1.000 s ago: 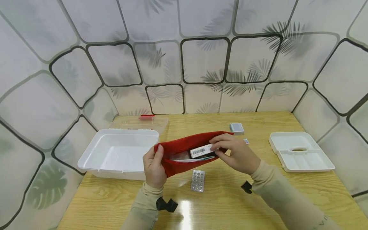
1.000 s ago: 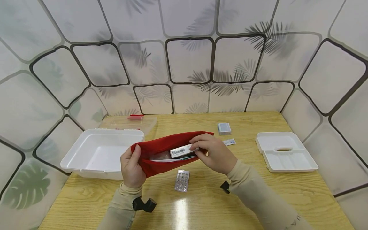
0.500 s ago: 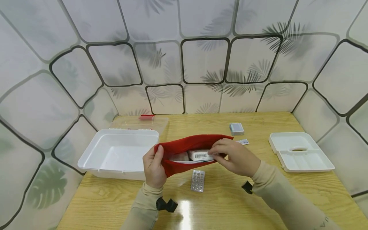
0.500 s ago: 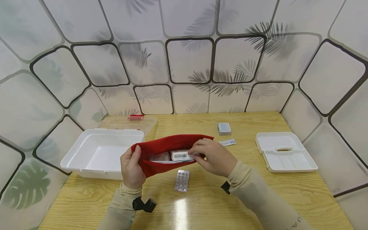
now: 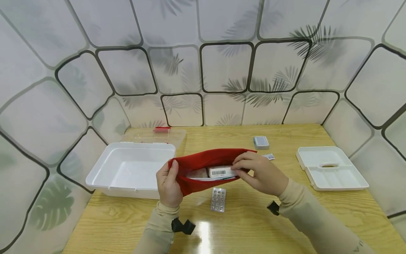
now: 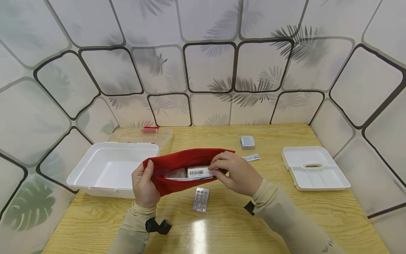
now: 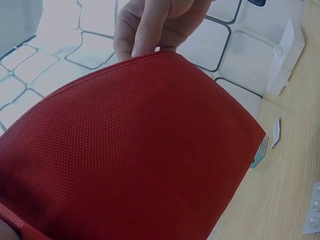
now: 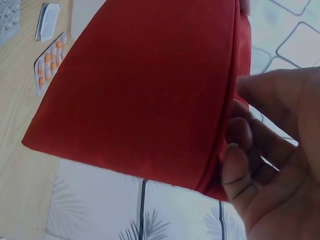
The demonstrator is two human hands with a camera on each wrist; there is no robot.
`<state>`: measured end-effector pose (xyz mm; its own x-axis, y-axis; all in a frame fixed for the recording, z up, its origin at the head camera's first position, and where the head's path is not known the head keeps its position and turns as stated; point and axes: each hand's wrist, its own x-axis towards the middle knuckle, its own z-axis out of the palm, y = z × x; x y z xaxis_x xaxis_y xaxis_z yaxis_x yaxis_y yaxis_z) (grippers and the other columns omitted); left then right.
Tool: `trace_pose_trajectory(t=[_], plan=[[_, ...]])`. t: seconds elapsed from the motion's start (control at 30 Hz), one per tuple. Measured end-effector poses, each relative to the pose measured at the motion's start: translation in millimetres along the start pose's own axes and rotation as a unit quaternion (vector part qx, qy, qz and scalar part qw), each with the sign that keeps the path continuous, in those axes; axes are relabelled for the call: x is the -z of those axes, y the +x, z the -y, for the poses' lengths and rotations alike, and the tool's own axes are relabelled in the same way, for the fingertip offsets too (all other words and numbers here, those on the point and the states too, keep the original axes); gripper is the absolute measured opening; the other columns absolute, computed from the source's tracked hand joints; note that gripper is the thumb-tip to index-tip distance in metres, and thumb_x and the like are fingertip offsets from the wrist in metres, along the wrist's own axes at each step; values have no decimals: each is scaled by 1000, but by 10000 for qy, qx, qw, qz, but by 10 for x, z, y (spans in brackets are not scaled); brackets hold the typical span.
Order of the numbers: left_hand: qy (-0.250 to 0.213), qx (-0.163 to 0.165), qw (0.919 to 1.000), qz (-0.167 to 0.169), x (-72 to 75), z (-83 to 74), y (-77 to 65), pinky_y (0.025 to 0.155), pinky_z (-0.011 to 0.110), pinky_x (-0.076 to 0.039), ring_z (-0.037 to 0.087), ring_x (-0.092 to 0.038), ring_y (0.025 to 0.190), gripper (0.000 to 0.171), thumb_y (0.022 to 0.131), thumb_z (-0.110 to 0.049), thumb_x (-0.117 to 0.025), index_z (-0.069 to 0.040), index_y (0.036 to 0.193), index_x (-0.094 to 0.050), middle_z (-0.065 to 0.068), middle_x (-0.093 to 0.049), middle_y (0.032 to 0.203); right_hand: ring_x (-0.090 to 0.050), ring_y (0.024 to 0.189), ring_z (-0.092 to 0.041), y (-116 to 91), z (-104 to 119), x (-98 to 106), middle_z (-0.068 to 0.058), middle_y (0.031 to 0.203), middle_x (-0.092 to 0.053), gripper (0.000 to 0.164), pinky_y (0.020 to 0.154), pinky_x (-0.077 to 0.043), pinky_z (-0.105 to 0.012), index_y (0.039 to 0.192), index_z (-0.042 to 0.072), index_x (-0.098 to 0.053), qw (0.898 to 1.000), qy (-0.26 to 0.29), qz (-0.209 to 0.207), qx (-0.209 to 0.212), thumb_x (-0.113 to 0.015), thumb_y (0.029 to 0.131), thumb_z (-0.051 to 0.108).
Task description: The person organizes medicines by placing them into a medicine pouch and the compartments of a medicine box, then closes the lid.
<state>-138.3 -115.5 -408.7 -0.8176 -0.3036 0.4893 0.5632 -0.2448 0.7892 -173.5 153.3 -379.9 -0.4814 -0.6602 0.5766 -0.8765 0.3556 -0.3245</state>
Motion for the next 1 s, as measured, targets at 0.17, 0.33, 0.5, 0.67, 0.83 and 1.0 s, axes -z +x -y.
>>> trace_pose_trajectory(t=[0.17, 0.33, 0.5, 0.67, 0.83, 1.0], plan=[[-28, 40, 10000, -56, 12, 0, 0, 65, 27, -53, 17, -64, 75, 30, 100, -8, -45, 11, 89, -64, 3, -69, 82, -60, 86, -12, -37, -39, 68, 3, 95, -66, 15, 72, -46, -20, 93, 8, -73, 9982, 129, -570, -127, -72, 80, 0], [-73, 100, 9999, -107, 28, -1, -4, 66, 27, -53, 17, -64, 75, 28, 100, -9, -45, 5, 89, -67, 3, -69, 82, -60, 82, -10, -84, -118, 189, 2, 94, -68, 19, 68, -46, -19, 95, 7, -73, 9949, 44, -948, -343, -73, 79, -2], [-80, 117, 9998, -136, 41, 3, -7, 67, 27, -53, 16, -64, 75, 28, 100, -8, -45, 3, 89, -68, 3, -69, 82, -57, 74, -4, -125, -254, 344, 3, 90, -69, 27, 60, -46, -18, 100, 11, -72, 9897, 118, -1197, -782, -73, 80, -6], [-75, 148, 9997, -164, 43, 3, -12, 67, 27, -52, 16, -64, 75, 27, 100, -9, -46, 2, 88, -68, 3, -69, 81, -58, 80, -5, -196, -522, 440, -4, 96, -70, 20, 64, -47, -15, 109, 8, -70, 9708, 21, -1248, -2050, -67, 89, 5], [-73, 177, 9997, -135, 42, -7, -19, 67, 27, -53, 17, -64, 76, 27, 100, -10, -46, 4, 89, -68, 3, -69, 81, -59, 91, -17, -295, -901, 481, -14, 106, -67, 32, 69, -45, -13, 122, 3, -63, 9351, -12, -1048, -3385, -58, 97, 23], [-33, 226, 9997, -105, 40, -20, -31, 66, 28, -53, 17, -64, 75, 28, 100, -11, -46, 4, 89, -67, 3, -69, 82, -58, 103, -32, -407, -1215, 489, -20, 117, -61, 47, 73, -47, -24, 132, -1, -54, 9039, 16, -912, -4179, -53, 99, 32]])
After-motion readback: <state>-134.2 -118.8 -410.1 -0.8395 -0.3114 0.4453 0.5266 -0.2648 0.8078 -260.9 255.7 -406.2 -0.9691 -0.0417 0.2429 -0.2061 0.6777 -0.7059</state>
